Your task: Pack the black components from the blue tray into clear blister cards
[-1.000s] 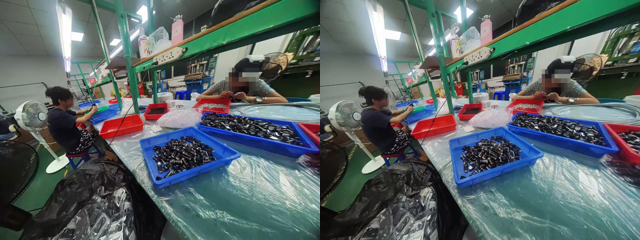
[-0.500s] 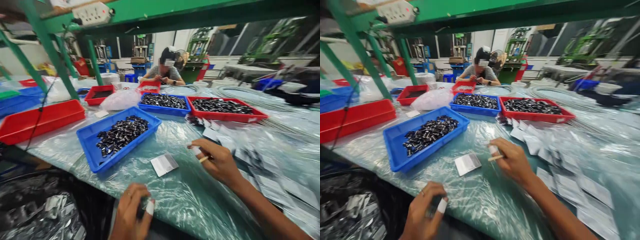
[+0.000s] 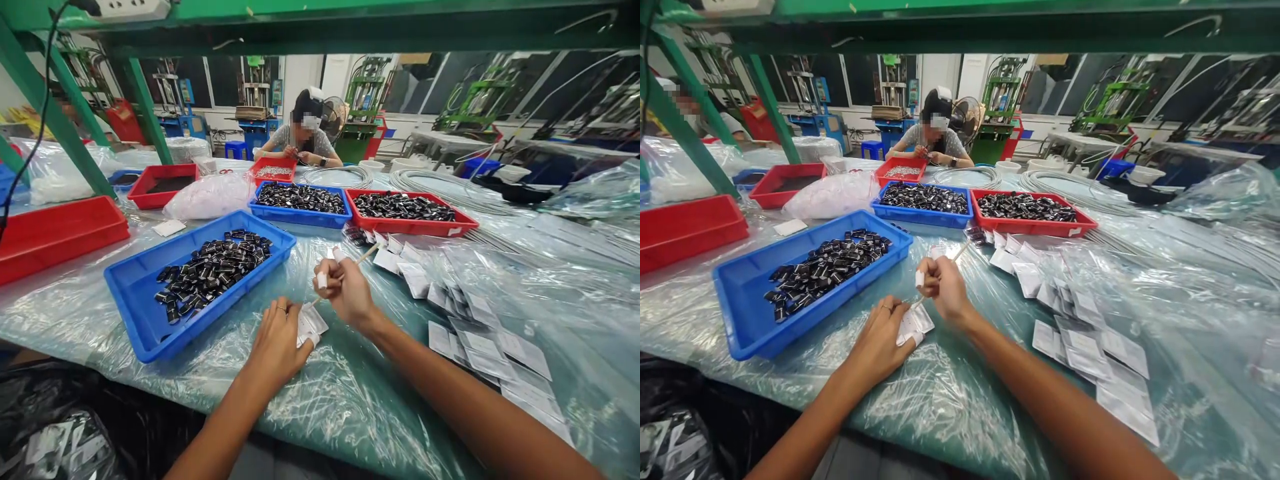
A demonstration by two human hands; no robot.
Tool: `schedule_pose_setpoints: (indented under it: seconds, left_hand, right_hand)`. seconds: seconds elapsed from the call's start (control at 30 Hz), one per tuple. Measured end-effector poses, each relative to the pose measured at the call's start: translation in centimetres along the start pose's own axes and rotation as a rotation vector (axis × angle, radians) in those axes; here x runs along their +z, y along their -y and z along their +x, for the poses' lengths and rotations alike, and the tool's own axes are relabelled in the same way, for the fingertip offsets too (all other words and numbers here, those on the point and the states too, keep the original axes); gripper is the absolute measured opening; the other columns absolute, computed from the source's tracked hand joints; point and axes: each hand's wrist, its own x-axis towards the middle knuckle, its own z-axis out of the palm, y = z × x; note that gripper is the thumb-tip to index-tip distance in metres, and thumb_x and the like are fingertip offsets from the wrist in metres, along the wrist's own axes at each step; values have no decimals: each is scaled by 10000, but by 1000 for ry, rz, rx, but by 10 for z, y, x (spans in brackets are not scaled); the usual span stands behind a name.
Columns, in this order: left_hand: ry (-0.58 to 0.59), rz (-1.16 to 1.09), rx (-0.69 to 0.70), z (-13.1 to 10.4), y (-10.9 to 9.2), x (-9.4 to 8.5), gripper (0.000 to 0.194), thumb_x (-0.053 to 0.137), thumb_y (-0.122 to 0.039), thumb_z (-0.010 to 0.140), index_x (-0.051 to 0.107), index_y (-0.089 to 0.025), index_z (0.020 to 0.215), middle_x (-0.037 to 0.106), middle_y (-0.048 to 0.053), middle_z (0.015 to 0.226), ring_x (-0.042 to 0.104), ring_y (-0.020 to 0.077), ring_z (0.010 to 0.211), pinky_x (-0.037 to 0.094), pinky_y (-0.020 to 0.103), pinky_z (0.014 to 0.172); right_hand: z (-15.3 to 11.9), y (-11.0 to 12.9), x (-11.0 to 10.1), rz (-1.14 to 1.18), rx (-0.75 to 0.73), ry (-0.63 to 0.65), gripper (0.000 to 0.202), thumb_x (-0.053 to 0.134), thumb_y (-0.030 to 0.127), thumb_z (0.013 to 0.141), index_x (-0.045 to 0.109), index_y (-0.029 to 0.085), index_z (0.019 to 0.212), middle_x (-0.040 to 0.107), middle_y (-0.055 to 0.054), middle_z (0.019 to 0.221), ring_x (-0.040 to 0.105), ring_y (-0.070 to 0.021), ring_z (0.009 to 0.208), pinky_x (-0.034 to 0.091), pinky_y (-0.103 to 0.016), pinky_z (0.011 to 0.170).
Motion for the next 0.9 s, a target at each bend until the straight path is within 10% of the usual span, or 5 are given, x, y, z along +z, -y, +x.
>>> schedule_pose_setpoints:
  seconds: [0.23,0.47,0.7,0.9]
  left_hand:
    - [-10,-32,1,1,3,2,373,549,-328,858,500,-174,1195,497,116,1109,490,290,1041,420,460,907]
    - [-5,-1,-23,-1,-4,0,291,546,-305,840,529,-178,1100,504,107,1068,499,299,1021,417,465,896]
    - [-69,46,-51,-15,-2,-12,533,593,-365,809,470,-144,1278,496,145,1204,458,339,1114,398,487,929]
    - [-34,12,-56,-20,8,-12,370,574,-345,823,548,-188,1157,523,102,1063,501,302,1009,415,450,847]
  right_hand:
    - [8,-34,10,-18,-43,-44,586,547,538,827,352,194,394,222,53,407,194,-65,383,115,-247,405]
    - [-24,-20,2,-143,230,156,550,509,486,876,383,191,429,270,49,385,206,-66,363,121,-250,402]
    - [-13,-5,16,86,89,54,515,532,435,855,365,189,435,214,72,430,136,-52,359,107,-252,407]
    - [-5,-28,32,63,8,10,552,578,476,825,355,191,408,213,68,421,151,-53,363,96,-258,414]
